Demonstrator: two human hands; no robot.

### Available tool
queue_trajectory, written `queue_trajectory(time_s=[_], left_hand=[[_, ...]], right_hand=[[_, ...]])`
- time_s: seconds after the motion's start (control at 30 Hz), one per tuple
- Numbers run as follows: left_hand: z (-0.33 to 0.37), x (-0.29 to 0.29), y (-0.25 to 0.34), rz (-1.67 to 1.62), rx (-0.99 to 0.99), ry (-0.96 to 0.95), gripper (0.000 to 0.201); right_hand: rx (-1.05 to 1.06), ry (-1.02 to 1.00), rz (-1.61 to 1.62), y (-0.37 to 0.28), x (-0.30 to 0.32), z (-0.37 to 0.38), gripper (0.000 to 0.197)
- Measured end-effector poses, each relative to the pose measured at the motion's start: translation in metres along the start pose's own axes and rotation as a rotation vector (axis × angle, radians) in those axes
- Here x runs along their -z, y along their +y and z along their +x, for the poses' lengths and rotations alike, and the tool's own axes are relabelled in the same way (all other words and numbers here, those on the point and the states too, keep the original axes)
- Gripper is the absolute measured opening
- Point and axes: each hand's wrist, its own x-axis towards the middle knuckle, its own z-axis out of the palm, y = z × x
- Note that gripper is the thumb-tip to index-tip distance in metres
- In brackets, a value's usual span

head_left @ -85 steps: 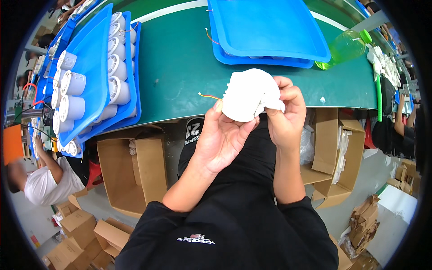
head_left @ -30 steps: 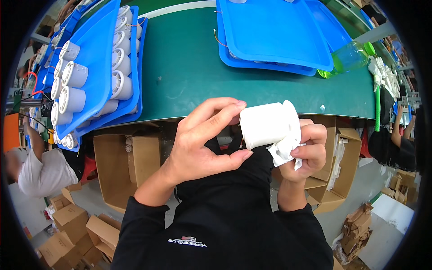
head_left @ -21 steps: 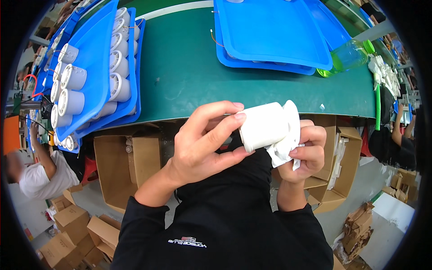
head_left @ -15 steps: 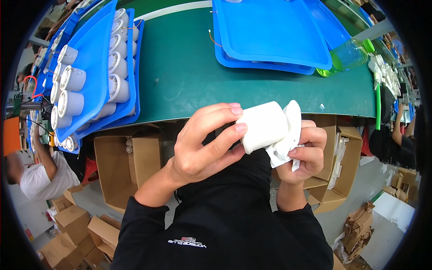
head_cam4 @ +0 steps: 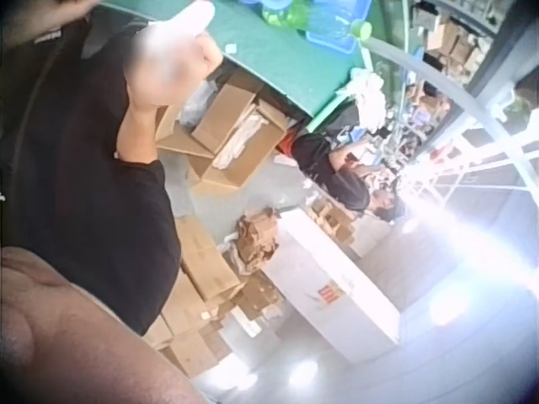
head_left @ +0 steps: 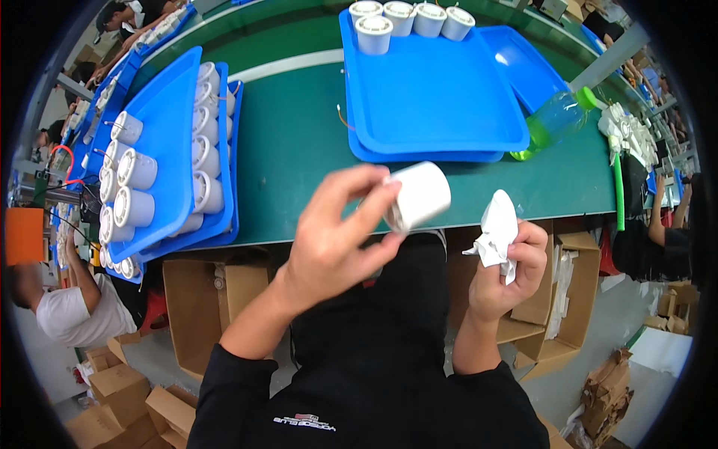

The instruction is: Wipe and clean plastic electronic component housings using a cloth.

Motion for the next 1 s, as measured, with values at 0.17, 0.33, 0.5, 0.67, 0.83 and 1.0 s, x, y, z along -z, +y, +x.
queue_trajectory(time_s=[0.17,0.33,0.5,0.67,0.83,1.0], left_hand=[[0.082,-0.013,-0.030,0.140,-0.076,0.014,0.051],[0.160,-0.051,-0.085,0.351,0.013,-0.138,0.045],[0.209,-0.081,-0.134,0.523,0.043,-0.391,0.039],[0.217,-0.084,-0.160,0.686,0.046,-0.339,0.032],[0.204,-0.078,-0.157,0.685,-0.034,-0.215,0.036],[0.184,-0.060,-0.085,0.295,-0.265,0.077,0.030]], right_hand=[[-0.088,0.033,-0.041,0.007,0.015,-0.006,0.032],[-0.157,0.040,-0.028,0.016,0.026,-0.014,0.026],[-0.258,0.101,-0.042,0.023,0.054,-0.025,0.030],[-0.320,0.077,-0.085,0.032,0.071,-0.035,0.026],[-0.374,0.047,-0.078,0.041,0.080,-0.035,0.026],[-0.342,0.050,-0.043,0.039,0.072,-0.032,0.023]])
